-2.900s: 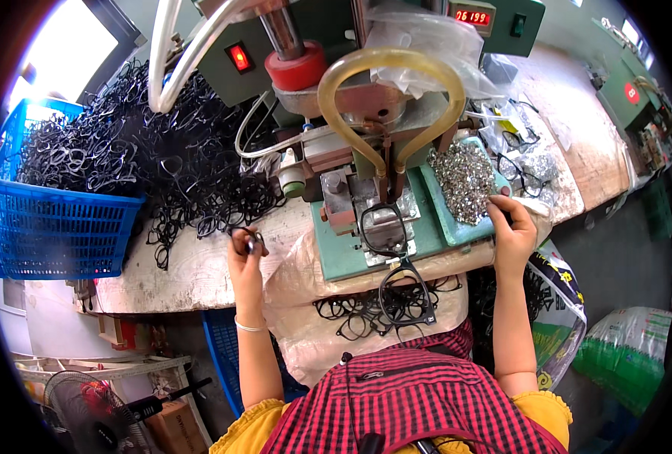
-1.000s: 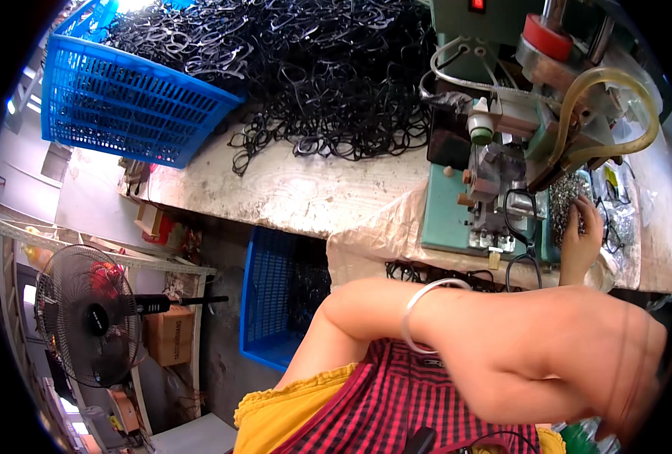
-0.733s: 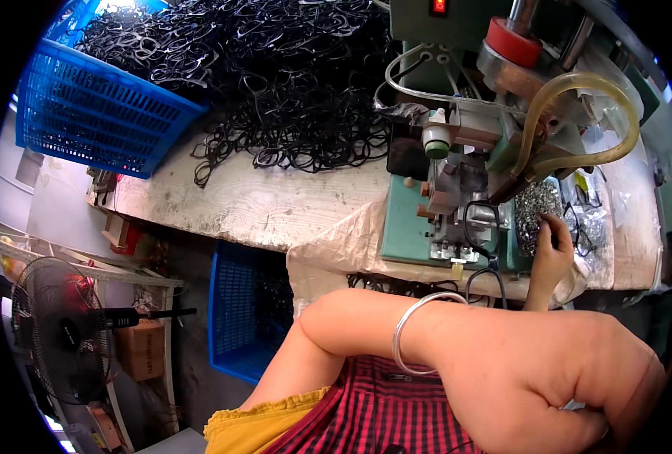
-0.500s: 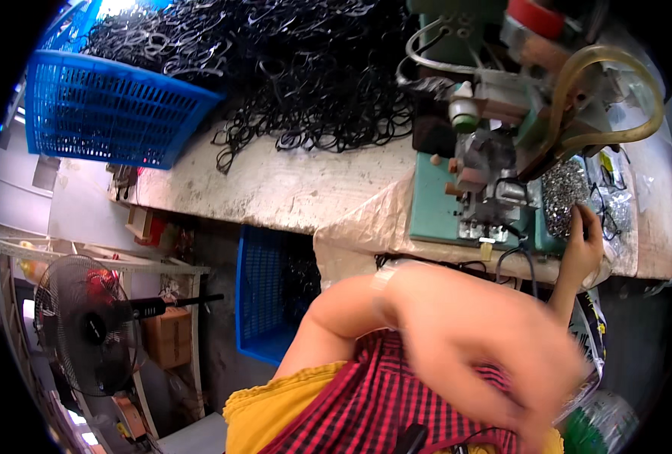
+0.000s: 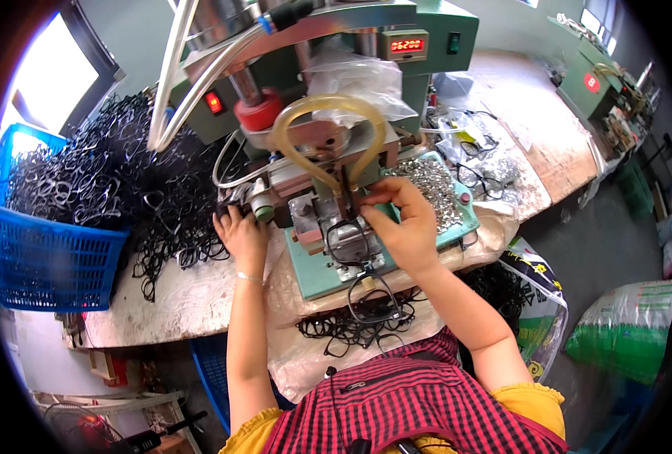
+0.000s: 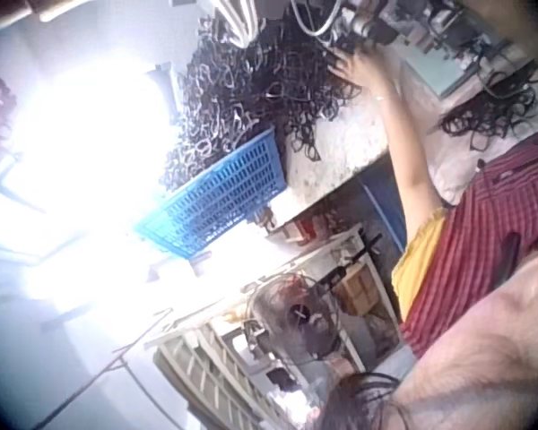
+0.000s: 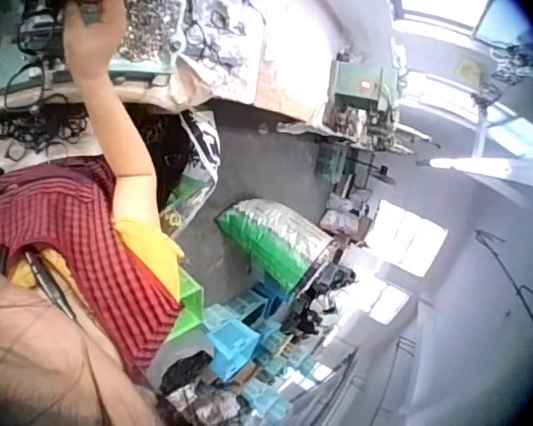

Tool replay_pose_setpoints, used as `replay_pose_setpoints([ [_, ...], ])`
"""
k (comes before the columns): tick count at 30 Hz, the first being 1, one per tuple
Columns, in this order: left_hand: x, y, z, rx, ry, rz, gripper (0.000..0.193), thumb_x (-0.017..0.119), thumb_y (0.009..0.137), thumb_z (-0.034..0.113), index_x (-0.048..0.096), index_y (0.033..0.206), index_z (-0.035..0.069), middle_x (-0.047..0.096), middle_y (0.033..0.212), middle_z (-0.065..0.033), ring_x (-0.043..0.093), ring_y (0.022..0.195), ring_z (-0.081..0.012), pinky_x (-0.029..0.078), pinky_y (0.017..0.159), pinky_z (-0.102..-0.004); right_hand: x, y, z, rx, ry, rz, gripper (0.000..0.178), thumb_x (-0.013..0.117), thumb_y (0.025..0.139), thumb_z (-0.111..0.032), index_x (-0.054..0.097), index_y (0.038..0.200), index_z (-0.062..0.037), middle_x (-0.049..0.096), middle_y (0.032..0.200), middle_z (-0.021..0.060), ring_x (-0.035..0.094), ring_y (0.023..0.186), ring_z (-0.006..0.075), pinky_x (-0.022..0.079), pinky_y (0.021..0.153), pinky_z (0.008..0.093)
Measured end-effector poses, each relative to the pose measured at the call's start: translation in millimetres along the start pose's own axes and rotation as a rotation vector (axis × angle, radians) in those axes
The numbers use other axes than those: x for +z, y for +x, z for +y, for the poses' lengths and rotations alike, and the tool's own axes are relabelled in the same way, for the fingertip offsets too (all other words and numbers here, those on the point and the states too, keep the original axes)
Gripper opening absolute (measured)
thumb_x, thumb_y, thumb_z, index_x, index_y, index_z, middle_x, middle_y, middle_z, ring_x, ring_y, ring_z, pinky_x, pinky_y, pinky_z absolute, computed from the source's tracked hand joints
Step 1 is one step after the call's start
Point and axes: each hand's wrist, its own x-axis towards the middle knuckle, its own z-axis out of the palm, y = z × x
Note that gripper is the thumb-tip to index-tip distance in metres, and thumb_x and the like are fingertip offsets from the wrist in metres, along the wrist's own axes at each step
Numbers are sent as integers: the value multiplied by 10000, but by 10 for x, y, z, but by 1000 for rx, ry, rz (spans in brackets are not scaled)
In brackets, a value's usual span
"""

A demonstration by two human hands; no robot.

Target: The person repeatedly picks up black eyeglass frames and small metal components, places them into a green press machine, and operates the lever to attach the components. The finished glasses are placed on the table, and the process continues with additional frames.

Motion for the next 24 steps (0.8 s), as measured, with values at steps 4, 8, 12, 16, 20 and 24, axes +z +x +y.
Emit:
replay_pose_setpoints([
  [4,-366,-187,-48,46,-60,-5,179,719,778,211,754,825,42,618,1363,-197,596,1106,-366,391,1101,-470,61,-71,81,49,102,18,398,739,831,-6,589,1199,18,727,991,80,686,956,132,502,896,276],
  [8,-601,-187,-176,14,-377,197,157,672,942,149,690,862,15,707,1101,-148,635,928,-319,459,856,-419,155,-42,-97,179,329,-29,459,742,838,-14,552,1254,25,731,1004,67,673,971,120,484,913,264],
  [12,-582,-453,-349,-580,-1193,257,236,566,1062,190,630,908,24,626,806,-6,535,705,-122,435,625,-283,209,-82,-241,281,429,-20,519,718,852,1,507,1325,41,724,1081,98,661,1037,135,464,975,284],
  [16,-1510,-308,564,-448,-1482,560,192,509,1075,141,600,983,-1,673,884,-97,638,806,-175,529,716,-283,133,-226,-436,208,318,-98,529,642,874,33,488,1380,27,677,1234,131,646,1145,178,447,1034,331],
  [20,-1800,-290,981,525,-1285,326,89,614,941,38,676,888,3,730,886,-156,717,858,-286,568,859,-421,-136,-12,-217,-114,-228,-160,368,670,839,-36,655,1206,-14,685,1206,161,642,1169,290,477,1024,391],
  [24,-1892,-177,1261,755,-1025,114,202,781,769,149,778,966,106,757,1032,-63,674,852,-242,529,899,-468,-686,121,423,-108,-1090,-30,254,758,778,-134,744,1015,-43,593,1343,232,474,1343,439,385,1131,510],
])
